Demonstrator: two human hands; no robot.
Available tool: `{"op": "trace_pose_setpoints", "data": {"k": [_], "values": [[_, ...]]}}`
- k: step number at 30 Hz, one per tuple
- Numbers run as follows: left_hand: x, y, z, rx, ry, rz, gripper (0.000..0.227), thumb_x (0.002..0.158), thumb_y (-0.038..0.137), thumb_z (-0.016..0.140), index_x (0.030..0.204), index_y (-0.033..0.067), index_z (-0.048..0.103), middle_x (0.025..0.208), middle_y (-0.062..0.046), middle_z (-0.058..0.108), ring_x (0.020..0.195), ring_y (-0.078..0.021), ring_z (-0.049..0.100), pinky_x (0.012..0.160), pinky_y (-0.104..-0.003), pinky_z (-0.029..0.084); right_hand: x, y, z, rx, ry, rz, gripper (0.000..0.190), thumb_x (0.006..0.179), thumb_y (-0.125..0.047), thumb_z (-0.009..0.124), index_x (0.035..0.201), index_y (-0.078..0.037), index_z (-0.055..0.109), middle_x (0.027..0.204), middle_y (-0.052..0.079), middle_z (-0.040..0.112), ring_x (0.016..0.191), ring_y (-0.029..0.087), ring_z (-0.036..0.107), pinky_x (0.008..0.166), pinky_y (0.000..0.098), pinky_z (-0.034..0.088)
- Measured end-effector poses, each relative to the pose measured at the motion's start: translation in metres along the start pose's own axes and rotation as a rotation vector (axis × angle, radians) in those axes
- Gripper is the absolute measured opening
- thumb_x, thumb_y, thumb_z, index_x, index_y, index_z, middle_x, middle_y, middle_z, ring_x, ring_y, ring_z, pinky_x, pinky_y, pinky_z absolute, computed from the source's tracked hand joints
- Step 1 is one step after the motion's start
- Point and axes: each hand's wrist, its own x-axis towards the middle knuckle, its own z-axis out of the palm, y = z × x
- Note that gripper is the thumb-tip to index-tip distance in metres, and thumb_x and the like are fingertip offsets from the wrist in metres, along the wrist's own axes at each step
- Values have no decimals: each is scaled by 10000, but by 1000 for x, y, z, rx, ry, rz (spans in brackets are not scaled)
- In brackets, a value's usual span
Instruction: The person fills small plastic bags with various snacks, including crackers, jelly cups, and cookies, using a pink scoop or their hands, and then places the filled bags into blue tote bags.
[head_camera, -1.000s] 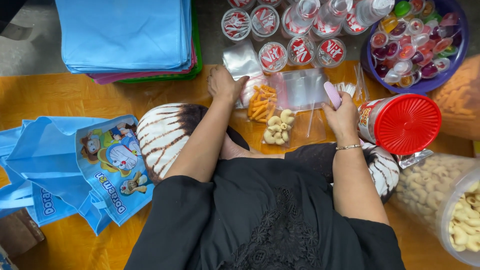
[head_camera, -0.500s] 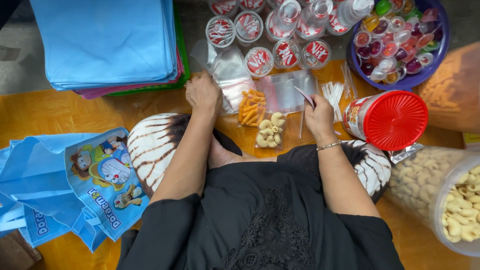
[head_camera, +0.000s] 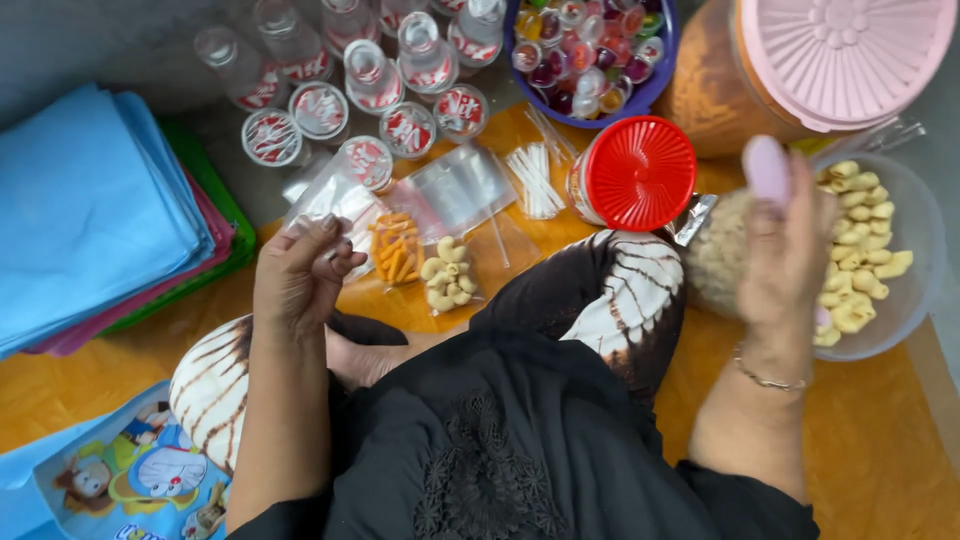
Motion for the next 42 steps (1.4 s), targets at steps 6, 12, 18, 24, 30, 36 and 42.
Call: {"op": "trace_pose_setpoints", "data": {"k": [6, 12, 18, 24, 30, 36, 42], "values": [[-12, -19, 69, 1, -263, -80, 111, 873, 31, 769, 954, -17, 711, 863, -137, 732, 599, -202, 687, 646, -421, 681, -48, 154, -71, -394, 212, 155, 711, 986, -297, 970, 1441, 141, 644, 1026, 197, 681, 962, 360, 612, 842, 450, 490], [-18, -34, 124, 109, -381, -151, 95, 867, 8, 758, 957, -11, 734, 845, -84, 724, 700, -207, 698, 639, -376, 668, 4, 349, -140, -204, 174, 805, 495, 1095, -482, 436, 1491, -220, 576, 1454, 114, 543, 1290, 324, 485, 1041, 413, 287], [-5, -50, 135, 276, -318, -191, 92, 910, 84, 735, 968, 14, 720, 825, -56, 712, 632, -215, 687, 662, -372, 649, 42, 454, -138, 149, 210, 1163, 238, 878, -159, 799, 853, -103, 569, 769, 54, 704, 440, 59, 293, 383, 297, 181], [15, -62, 146, 308, -175, -99, 68, 864, 42, 736, 911, 0, 711, 799, -42, 681, 671, -208, 676, 578, -317, 604, 11, 500, -102, 81, 72, 1333, 400, 779, -423, 919, 899, -142, 660, 734, -9, 653, 570, 63, 552, 444, 271, 324], [27, -82, 188, 356, -219, -115, 120, 900, 72, 712, 976, -21, 707, 773, -99, 660, 621, -224, 656, 614, -362, 603, 47, 387, -119, 738, 87, 940, 364, 1036, -471, 665, 1066, -110, 701, 996, 73, 748, 452, -23, 345, 420, 126, 243], [22, -114, 232, 351, -404, -195, 71, 899, 47, 724, 917, -21, 726, 794, -86, 708, 583, -230, 673, 591, -412, 640, 157, 292, -107, 398, -41, 735, 325, 1022, -511, 724, 1011, -187, 716, 781, -46, 719, 475, 14, 379, 445, 191, 262], [7, -99, 224, 367, -391, -193, 70, 894, 60, 731, 938, 9, 712, 845, -84, 712, 630, -273, 696, 600, -413, 637, 224, 280, -43, -263, -50, 645, 616, 814, -566, 959, 986, -18, 734, 1017, 181, 745, 901, 394, 719, 673, 484, 559]]}}
